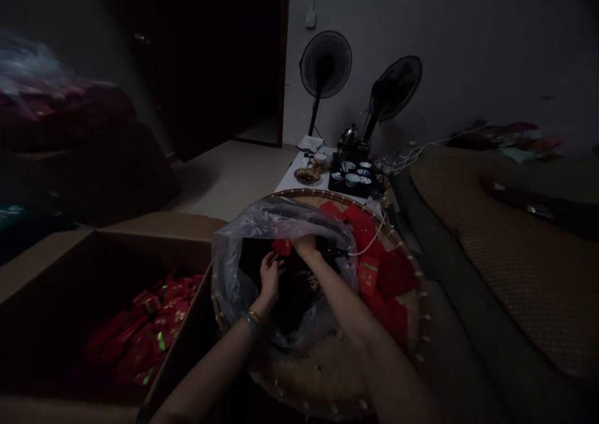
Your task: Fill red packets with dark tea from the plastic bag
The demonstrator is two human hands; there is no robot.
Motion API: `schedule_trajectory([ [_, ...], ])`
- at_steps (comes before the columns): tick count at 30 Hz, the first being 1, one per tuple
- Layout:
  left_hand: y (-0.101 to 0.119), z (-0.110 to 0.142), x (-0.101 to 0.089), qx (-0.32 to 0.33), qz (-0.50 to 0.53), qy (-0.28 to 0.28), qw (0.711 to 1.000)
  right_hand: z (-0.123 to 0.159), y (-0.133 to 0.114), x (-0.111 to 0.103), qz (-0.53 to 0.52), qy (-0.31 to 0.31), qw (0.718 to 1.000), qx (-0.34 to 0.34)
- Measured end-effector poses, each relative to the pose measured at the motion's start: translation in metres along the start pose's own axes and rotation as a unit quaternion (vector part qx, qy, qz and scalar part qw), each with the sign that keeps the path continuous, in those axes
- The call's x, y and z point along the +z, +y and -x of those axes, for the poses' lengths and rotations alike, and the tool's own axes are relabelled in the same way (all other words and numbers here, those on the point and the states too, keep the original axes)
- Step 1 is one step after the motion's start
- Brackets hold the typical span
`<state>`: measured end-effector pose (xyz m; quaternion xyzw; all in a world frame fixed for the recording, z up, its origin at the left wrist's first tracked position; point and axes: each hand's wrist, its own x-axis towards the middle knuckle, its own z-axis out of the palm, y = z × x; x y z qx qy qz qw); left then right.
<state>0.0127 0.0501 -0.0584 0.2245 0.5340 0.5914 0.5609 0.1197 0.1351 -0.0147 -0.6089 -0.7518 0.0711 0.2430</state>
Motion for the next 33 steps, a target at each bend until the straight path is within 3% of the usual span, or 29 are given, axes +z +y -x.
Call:
schedule_trajectory([
  [4, 0.014, 0.009, 0.005, -0.024, 0.015, -0.009, 1.0, 0.042, 0.001, -0.014, -0.055, 0.05, 0.997, 0.006],
  [5, 0.018, 0.012, 0.007, -0.021, 0.016, -0.019, 0.999, 0.055, 0.002, -0.016, -0.138, 0.089, 0.986, 0.013],
  [8, 0.029, 0.025, 0.012, -0.01, 0.03, -0.081, 0.996, 0.098, 0.002, -0.013, -0.372, 0.167, 0.906, 0.114],
  [10, 0.034, 0.034, 0.011, 0.001, 0.037, -0.121, 0.992, 0.125, -0.001, -0.008, -0.471, 0.148, 0.851, 0.18],
  [12, 0.038, 0.043, 0.006, 0.028, 0.001, -0.141, 0.99, 0.146, -0.004, -0.006, -0.511, 0.099, 0.831, 0.198],
  [13, 0.039, 0.046, 0.003, 0.046, -0.032, -0.147, 0.988, 0.153, -0.005, -0.008, -0.5, 0.085, 0.842, 0.185],
  [15, 0.042, 0.054, -0.007, 0.073, -0.11, -0.177, 0.975, 0.161, -0.008, -0.018, -0.43, 0.083, 0.89, 0.123],
  [17, 0.045, 0.062, -0.017, 0.1, -0.206, -0.217, 0.949, 0.158, -0.01, -0.034, -0.333, 0.085, 0.939, 0.036],
  [19, 0.047, 0.069, -0.026, 0.138, -0.284, -0.234, 0.92, 0.151, -0.012, -0.048, -0.258, 0.063, 0.964, -0.035],
  [22, 0.05, 0.076, -0.035, 0.175, -0.36, -0.235, 0.886, 0.141, -0.015, -0.056, -0.217, 0.028, 0.972, -0.088],
  [24, 0.05, 0.076, -0.038, 0.18, -0.376, -0.228, 0.88, 0.139, -0.016, -0.053, -0.204, 0.029, 0.974, -0.095],
  [28, 0.043, 0.073, -0.039, 0.154, -0.343, -0.207, 0.903, 0.147, -0.017, -0.043, -0.156, 0.085, 0.976, -0.127],
  [33, 0.037, 0.072, -0.035, 0.075, -0.249, -0.186, 0.948, 0.154, -0.013, -0.036, -0.086, 0.121, 0.973, -0.177],
])
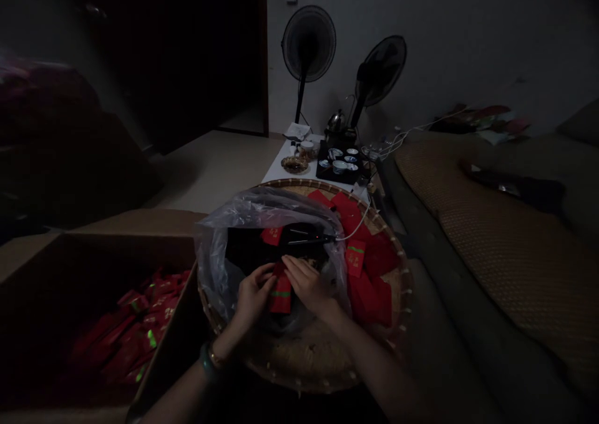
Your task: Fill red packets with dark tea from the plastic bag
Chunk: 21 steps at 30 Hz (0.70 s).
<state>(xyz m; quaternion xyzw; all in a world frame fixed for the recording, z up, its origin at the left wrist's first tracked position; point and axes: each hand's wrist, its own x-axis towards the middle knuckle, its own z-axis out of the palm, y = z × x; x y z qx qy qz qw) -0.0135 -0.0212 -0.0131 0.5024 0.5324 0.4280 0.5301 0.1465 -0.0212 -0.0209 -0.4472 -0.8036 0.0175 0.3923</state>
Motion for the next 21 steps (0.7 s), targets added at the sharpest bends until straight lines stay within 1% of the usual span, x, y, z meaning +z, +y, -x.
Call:
schedule_trajectory([
  [5, 0.0045, 0.0014, 0.003, -0.049, 0.083, 0.0, 0.995, 0.0045, 0.004, 0.0011, 0.04, -0.014, 0.998, -0.038],
  [9, 0.004, 0.0017, 0.0041, -0.078, 0.12, 0.001, 0.99, 0.0079, 0.0056, 0.0034, 0.037, -0.013, 0.999, -0.036],
  [12, 0.0006, 0.0013, 0.0035, -0.083, 0.125, 0.002, 0.989, 0.0069, 0.0054, 0.005, 0.001, 0.005, 1.0, -0.005],
  [16, -0.0038, 0.0008, 0.0014, -0.063, 0.094, 0.011, 0.994, 0.003, 0.0039, 0.0058, -0.063, 0.026, 0.994, 0.082],
  [18, -0.0046, 0.0006, 0.0011, -0.055, 0.093, 0.009, 0.994, 0.0027, 0.0028, 0.0057, -0.076, 0.017, 0.993, 0.09],
  [21, -0.0044, 0.0003, 0.0014, -0.064, 0.096, 0.003, 0.993, 0.0041, 0.0007, 0.005, -0.08, 0.008, 0.994, 0.075],
])
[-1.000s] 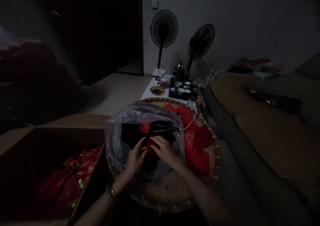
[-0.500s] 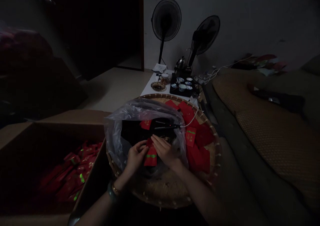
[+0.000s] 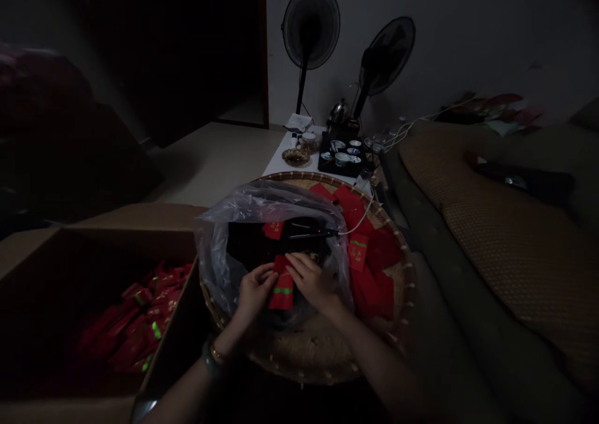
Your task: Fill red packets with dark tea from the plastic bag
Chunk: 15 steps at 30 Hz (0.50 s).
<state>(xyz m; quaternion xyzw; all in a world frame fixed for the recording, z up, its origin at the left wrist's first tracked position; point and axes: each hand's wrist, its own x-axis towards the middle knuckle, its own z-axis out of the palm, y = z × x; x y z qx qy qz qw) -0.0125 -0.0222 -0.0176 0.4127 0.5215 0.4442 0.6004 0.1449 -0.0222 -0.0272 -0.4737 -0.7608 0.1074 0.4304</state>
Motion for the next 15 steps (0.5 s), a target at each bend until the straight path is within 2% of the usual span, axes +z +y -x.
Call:
schedule_trajectory([
  [5, 0.0, 0.001, -0.001, 0.01, -0.026, -0.01, 1.0, -0.002, -0.004, -0.004, -0.027, -0.019, 0.999, 0.016],
  [7, 0.0, 0.003, -0.003, 0.045, -0.077, -0.011, 0.996, -0.004, -0.005, -0.007, -0.043, -0.01, 0.998, 0.054],
  [9, 0.0, 0.005, -0.004, 0.09, -0.163, -0.009, 0.982, -0.006, -0.006, -0.009, -0.014, -0.004, 0.997, 0.076],
  [12, 0.002, 0.007, -0.006, 0.137, -0.269, -0.019, 0.953, -0.006, -0.006, -0.011, 0.076, -0.027, 0.996, 0.028],
  [15, 0.004, 0.006, -0.006, 0.149, -0.287, -0.039, 0.946, -0.006, -0.006, -0.013, 0.077, -0.066, 0.994, -0.048],
])
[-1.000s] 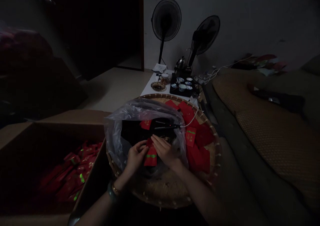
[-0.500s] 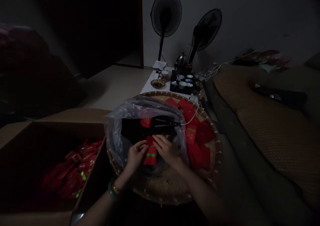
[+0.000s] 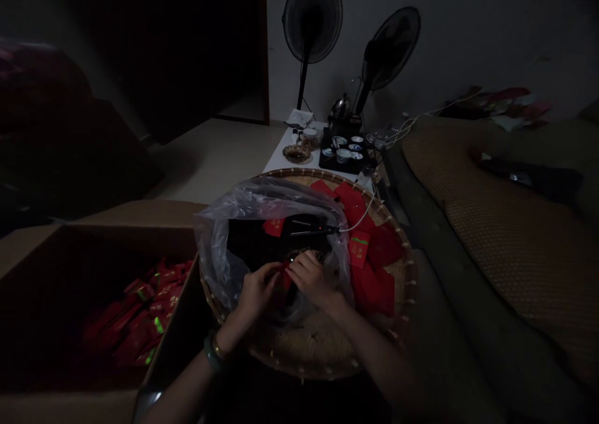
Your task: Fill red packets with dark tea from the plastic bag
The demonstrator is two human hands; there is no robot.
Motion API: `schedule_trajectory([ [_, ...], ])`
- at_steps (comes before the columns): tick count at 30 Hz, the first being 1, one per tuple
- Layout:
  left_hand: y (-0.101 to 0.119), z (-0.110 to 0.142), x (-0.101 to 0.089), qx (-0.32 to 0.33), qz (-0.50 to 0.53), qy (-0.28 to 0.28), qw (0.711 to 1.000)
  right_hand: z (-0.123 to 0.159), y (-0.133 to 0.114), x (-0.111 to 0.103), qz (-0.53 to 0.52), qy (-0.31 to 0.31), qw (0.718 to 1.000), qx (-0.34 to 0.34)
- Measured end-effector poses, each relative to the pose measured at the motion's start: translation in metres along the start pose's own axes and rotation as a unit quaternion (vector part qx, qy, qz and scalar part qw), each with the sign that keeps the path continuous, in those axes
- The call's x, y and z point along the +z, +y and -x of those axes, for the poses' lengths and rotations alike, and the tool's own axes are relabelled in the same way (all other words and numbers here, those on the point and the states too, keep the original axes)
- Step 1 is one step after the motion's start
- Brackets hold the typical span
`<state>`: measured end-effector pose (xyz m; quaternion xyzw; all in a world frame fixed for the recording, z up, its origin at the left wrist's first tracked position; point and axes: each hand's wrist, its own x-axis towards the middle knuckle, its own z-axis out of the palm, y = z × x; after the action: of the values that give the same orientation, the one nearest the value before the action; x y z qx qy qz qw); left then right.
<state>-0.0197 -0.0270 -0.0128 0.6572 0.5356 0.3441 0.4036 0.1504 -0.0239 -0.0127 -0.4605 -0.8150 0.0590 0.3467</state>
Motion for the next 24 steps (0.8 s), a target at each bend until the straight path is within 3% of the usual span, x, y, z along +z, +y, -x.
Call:
schedule_trajectory([
  [2, 0.0, -0.001, -0.002, -0.011, 0.012, -0.008, 1.0, 0.0, 0.0, -0.003, -0.049, 0.011, 0.999, -0.005],
  [7, -0.006, -0.006, -0.008, -0.047, 0.073, -0.063, 0.994, 0.0, 0.001, -0.015, -0.142, 0.065, 0.985, 0.075],
  [11, -0.007, -0.007, -0.008, -0.058, 0.064, -0.09, 0.992, 0.003, 0.001, -0.016, -0.136, 0.054, 0.986, 0.081],
  [17, -0.006, -0.005, -0.005, -0.038, 0.077, -0.076, 0.993, 0.004, 0.007, -0.008, -0.144, 0.04, 0.972, 0.183],
  [24, -0.014, -0.006, -0.01, -0.064, 0.114, -0.1, 0.986, 0.01, 0.012, -0.005, -0.143, 0.038, 0.968, 0.204],
])
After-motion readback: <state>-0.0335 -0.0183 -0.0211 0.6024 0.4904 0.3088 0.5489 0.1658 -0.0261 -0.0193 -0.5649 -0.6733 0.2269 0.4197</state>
